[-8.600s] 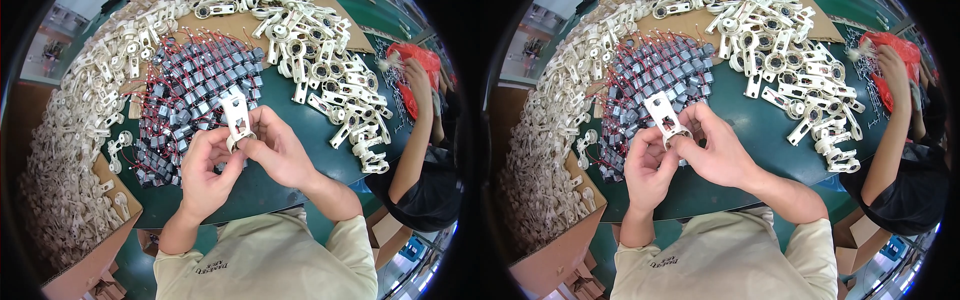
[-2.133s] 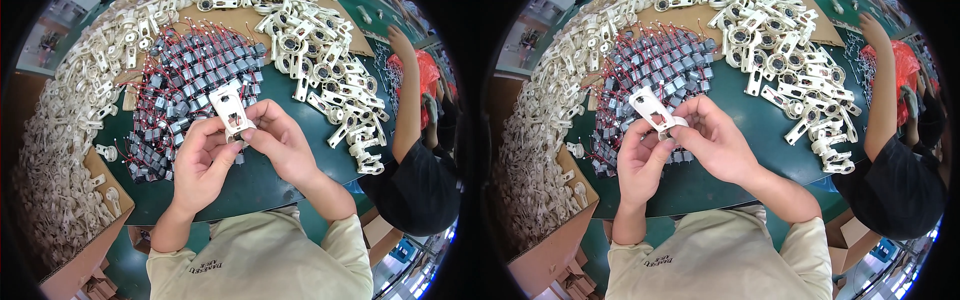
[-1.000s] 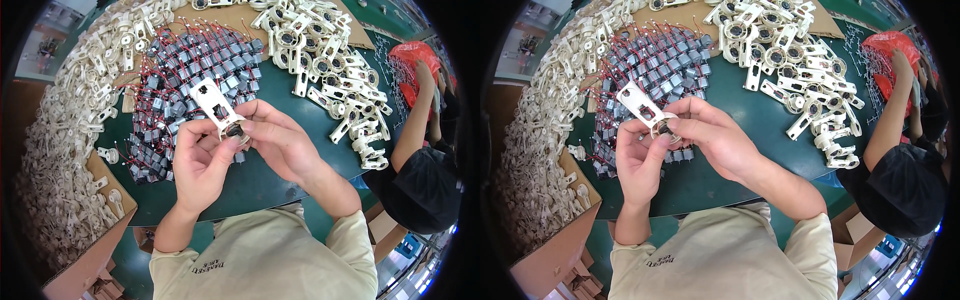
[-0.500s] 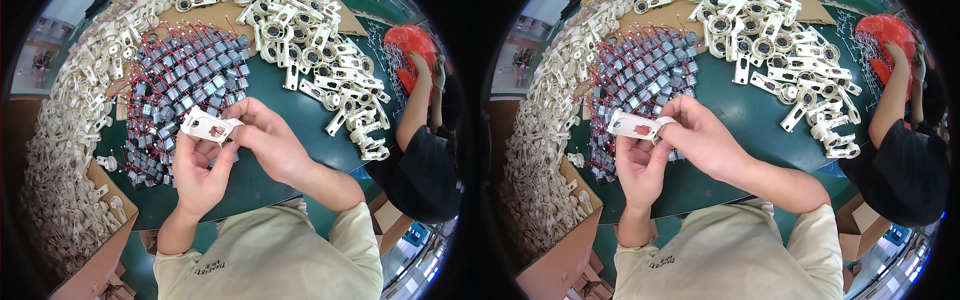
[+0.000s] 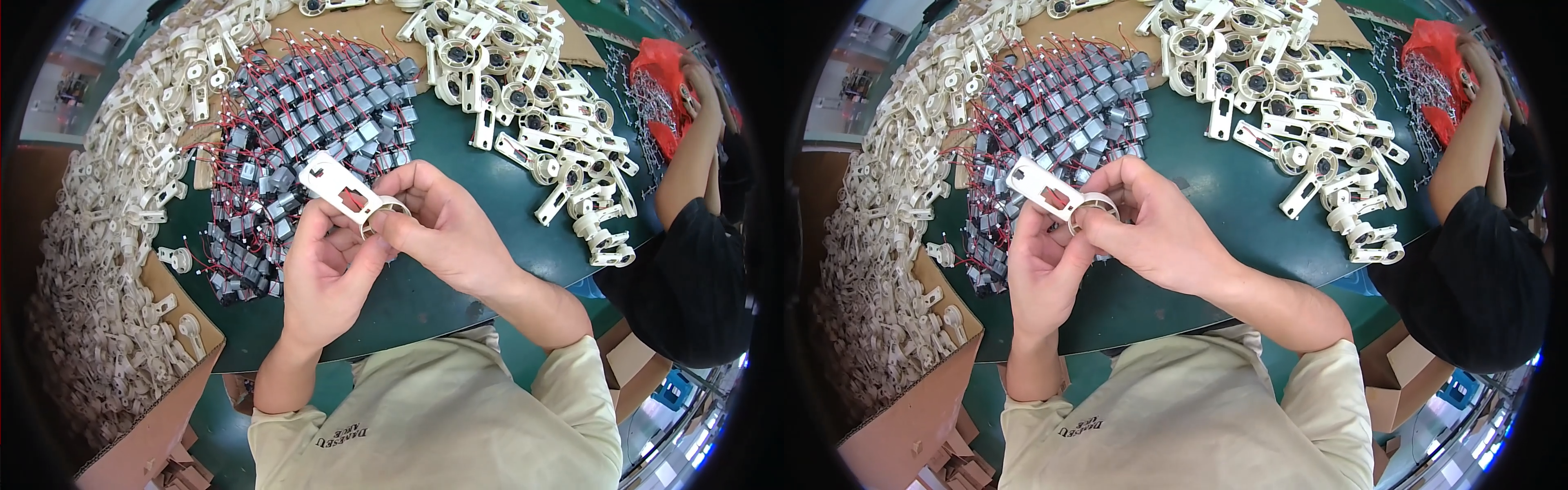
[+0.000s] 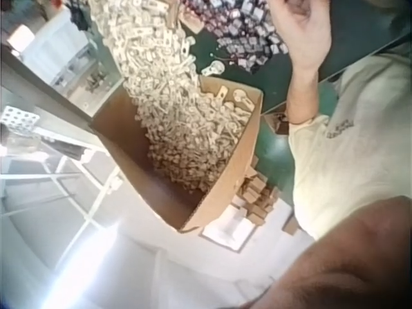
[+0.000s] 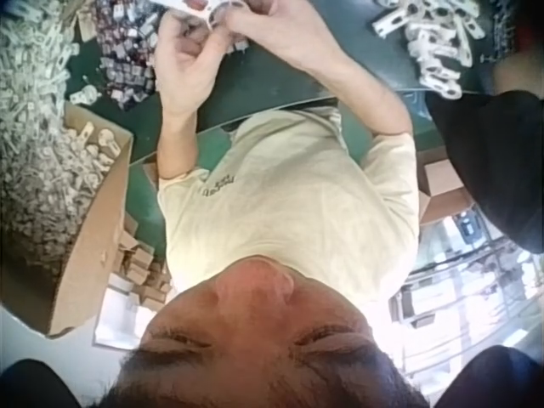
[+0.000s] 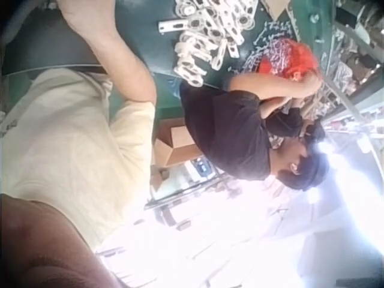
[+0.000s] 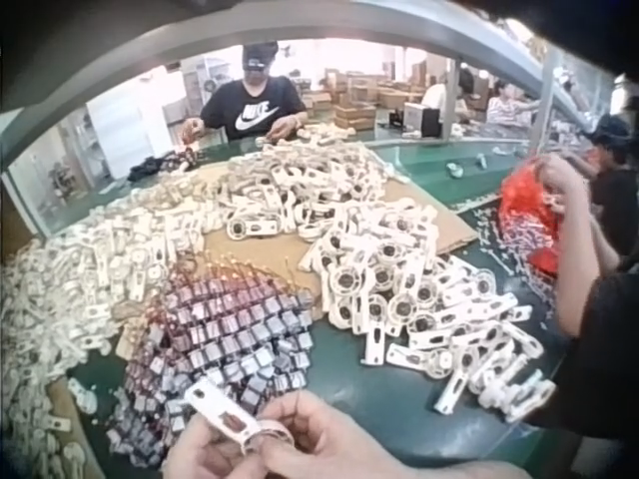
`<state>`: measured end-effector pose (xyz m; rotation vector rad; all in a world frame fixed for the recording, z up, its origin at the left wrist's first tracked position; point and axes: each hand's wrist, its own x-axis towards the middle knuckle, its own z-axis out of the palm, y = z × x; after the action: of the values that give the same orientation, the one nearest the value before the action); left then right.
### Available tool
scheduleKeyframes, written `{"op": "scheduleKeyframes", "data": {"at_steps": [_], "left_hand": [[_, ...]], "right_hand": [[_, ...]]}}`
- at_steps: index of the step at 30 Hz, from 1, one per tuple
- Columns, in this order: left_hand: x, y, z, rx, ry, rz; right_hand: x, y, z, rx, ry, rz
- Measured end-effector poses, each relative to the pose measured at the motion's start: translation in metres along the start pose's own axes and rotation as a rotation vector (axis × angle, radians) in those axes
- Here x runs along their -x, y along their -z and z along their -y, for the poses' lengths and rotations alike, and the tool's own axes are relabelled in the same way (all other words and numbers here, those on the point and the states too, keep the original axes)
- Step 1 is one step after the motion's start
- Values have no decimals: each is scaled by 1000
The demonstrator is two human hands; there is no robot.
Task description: The person assembles small electronic components and wiring into plastic housings by hand at an industrial workbench.
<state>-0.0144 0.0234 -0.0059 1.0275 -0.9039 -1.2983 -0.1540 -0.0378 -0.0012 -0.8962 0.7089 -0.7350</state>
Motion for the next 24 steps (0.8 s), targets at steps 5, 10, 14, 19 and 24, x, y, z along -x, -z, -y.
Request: {"op": "scheduleKeyframes", "data": {"at_steps": [5, 10, 14, 19, 24], "left_hand": [[0, 5, 1, -389, -99, -12], [0, 8, -4, -511, -154, -2], [2, 6, -10, -69, 63, -25], [0, 9, -8, -117, 3, -32], [-2, 8, 4, -209, -180, -55]], "right_hand": [[-4, 5, -9, 134, 75, -51], [-8, 10, -4, 150, -7, 24], [-3, 7, 3, 169, 28, 51], [0, 6, -1, 76, 62, 85], [3, 2, -6, 107, 156, 95]]}}
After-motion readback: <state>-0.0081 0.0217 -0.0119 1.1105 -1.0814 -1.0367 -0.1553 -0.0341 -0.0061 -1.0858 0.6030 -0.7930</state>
